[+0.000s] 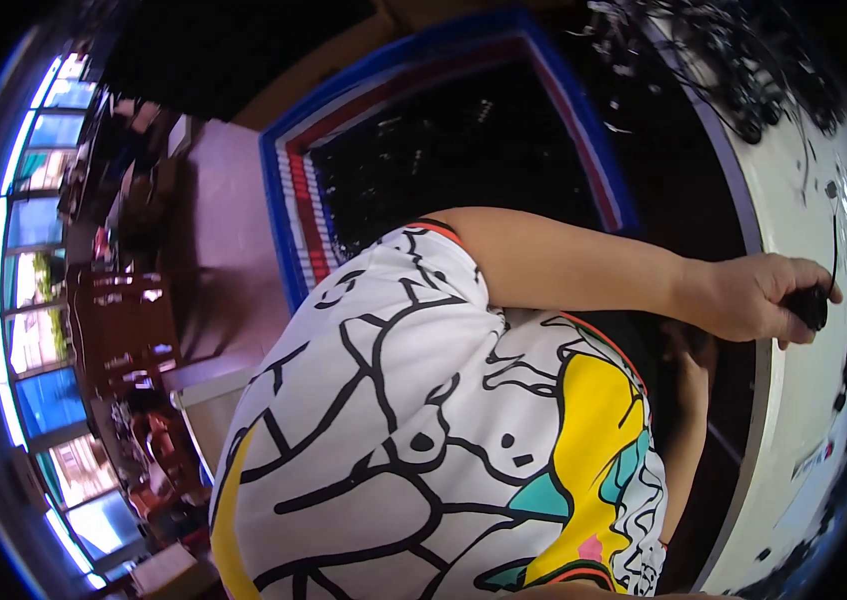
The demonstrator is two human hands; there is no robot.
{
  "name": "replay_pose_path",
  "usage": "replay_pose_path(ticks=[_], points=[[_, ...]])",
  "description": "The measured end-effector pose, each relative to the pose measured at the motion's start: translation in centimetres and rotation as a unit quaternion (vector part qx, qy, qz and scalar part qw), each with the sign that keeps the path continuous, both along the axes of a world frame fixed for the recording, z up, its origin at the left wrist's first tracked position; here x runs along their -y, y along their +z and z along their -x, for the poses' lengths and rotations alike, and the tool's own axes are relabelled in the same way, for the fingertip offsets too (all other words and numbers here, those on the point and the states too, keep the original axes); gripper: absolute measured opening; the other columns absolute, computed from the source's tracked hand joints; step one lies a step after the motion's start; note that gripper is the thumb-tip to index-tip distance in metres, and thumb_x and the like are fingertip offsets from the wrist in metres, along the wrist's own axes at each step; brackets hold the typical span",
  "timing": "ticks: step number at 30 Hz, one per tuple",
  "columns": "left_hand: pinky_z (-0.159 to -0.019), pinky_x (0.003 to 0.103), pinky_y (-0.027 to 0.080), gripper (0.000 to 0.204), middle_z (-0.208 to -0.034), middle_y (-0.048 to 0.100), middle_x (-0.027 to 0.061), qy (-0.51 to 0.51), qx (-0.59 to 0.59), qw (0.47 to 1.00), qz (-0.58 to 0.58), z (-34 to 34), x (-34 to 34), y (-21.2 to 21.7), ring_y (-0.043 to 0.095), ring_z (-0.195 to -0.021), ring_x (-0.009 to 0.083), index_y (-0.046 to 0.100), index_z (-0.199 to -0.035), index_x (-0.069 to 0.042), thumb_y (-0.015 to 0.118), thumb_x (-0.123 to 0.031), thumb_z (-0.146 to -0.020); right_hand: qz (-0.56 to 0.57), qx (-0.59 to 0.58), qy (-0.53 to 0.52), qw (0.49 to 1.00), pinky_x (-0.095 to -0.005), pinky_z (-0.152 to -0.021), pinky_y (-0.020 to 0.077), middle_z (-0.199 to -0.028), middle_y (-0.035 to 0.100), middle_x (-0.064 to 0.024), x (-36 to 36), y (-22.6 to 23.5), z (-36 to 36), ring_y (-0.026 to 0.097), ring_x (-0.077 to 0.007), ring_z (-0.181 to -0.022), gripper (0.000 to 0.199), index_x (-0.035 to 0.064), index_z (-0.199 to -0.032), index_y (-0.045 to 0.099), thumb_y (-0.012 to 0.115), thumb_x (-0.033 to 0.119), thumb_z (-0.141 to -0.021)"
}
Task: The person assembles small electronic components by applying glue from a glue dispenser to a plastic housing, then inserting electronic parts and wires into the housing by hand.
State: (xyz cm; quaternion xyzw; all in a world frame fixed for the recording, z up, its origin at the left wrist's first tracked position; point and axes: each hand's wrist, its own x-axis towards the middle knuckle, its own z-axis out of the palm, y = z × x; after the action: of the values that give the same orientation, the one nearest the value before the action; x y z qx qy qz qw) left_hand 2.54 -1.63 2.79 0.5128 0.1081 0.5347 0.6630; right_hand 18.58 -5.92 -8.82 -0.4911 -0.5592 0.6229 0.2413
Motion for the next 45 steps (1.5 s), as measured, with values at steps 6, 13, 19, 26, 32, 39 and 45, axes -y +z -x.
replay_pose_path(ticks=[6, 13, 19, 26, 32, 39, 45], points=[[-0.074, 0.022, 0.040, 0.037, -0.084, 0.052, 0.0028, 0.066, -0.015, 0.997, -0.034, 1.5, 0.3, 0.4, 0.048, -0.080, 0.0081, 0.043, -0.113, -0.002, 0.057, -0.004, -0.078, -0.015, 0.059, 0.038, 0.997, -0.0217, -0.062, 0.0386, -0.085, 0.059, -0.0064, -1.7, -4.8, -2.1, 0.051, -0.0097, -0.068, 0.022, -0.0002, -0.092, 0.056, 0.052, 0.019, -0.083], [-0.077, 0.021, 0.042, 0.052, -0.095, 0.053, 0.0055, -0.004, -0.088, 0.993, 0.081, 2.1, 0.5, -1.0, 0.051, -0.083, 0.0079, 0.032, -0.130, -0.008, 0.051, -0.001, -0.082, -0.111, 0.150, 0.081, 0.979, -0.0309, -0.079, 0.0433, -0.093, 0.062, -0.0114, -0.1, -2.2, 1.3, 0.057, -0.0157, -0.086, 0.028, 0.0007, -0.098, 0.059, 0.063, 0.018, -0.076], [-0.076, 0.021, 0.040, 0.045, -0.101, 0.054, 0.0121, -0.078, -0.075, 0.992, 0.071, 0.5, 0.0, -2.2, 0.052, -0.080, 0.0115, 0.036, -0.122, 0.005, 0.052, -0.005, -0.082, -0.111, 0.139, 0.007, 0.984, -0.0308, -0.064, 0.0438, -0.068, 0.059, -0.0120, 1.4, -5.8, -1.3, 0.054, -0.0150, -0.063, 0.022, 0.0034, -0.076, 0.061, 0.061, 0.025, -0.078], [-0.071, 0.022, 0.042, 0.048, -0.097, 0.055, 0.0129, -0.106, -0.104, 0.987, 0.066, -1.4, 1.0, -1.3, 0.051, -0.074, 0.0120, 0.038, -0.121, 0.007, 0.057, -0.007, -0.079, -0.032, 0.145, 0.045, 0.988, -0.0340, -0.069, 0.0452, -0.080, 0.062, -0.0131, 3.2, -6.7, -2.3, 0.059, -0.0233, -0.073, 0.024, 0.0080, -0.087, 0.064, 0.056, 0.030, -0.080], [-0.076, 0.020, 0.046, 0.049, -0.099, 0.056, 0.0112, -0.137, -0.129, 0.982, 0.003, -1.8, 0.3, -1.5, 0.056, -0.084, 0.0096, 0.041, -0.121, 0.003, 0.058, 0.005, -0.075, -0.100, 0.169, 0.015, 0.980, -0.0357, -0.075, 0.0446, -0.087, 0.061, -0.0150, 2.5, -9.4, -1.9, 0.058, -0.0273, -0.082, 0.027, 0.0080, -0.094, 0.062, 0.054, 0.030, -0.081], [-0.060, 0.019, 0.042, 0.051, -0.083, 0.054, 0.0074, -0.071, -0.195, 0.977, 0.040, -2.9, -0.2, -2.0, 0.049, -0.067, 0.0091, 0.045, -0.118, 0.000, 0.061, -0.002, -0.070, -0.194, 0.110, 0.004, 0.975, -0.0338, -0.074, 0.0457, -0.088, 0.061, -0.0149, 3.8, 4.4, -3.8, 0.059, -0.0266, -0.084, 0.026, 0.0025, -0.094, 0.060, 0.057, 0.024, -0.080], [-0.059, 0.016, 0.035, 0.038, -0.076, 0.048, -0.0004, -0.142, -0.211, 0.966, 0.036, -2.2, -1.1, -3.8, 0.043, -0.066, 0.0045, 0.049, -0.111, 0.003, 0.054, 0.003, -0.074, -0.296, 0.170, -0.157, 0.927, -0.0219, -0.061, 0.0444, -0.076, 0.062, -0.0075, 1.3, 16.4, -9.0, 0.057, -0.0094, -0.067, 0.015, 0.0021, -0.091, 0.062, 0.059, 0.005, -0.077]])
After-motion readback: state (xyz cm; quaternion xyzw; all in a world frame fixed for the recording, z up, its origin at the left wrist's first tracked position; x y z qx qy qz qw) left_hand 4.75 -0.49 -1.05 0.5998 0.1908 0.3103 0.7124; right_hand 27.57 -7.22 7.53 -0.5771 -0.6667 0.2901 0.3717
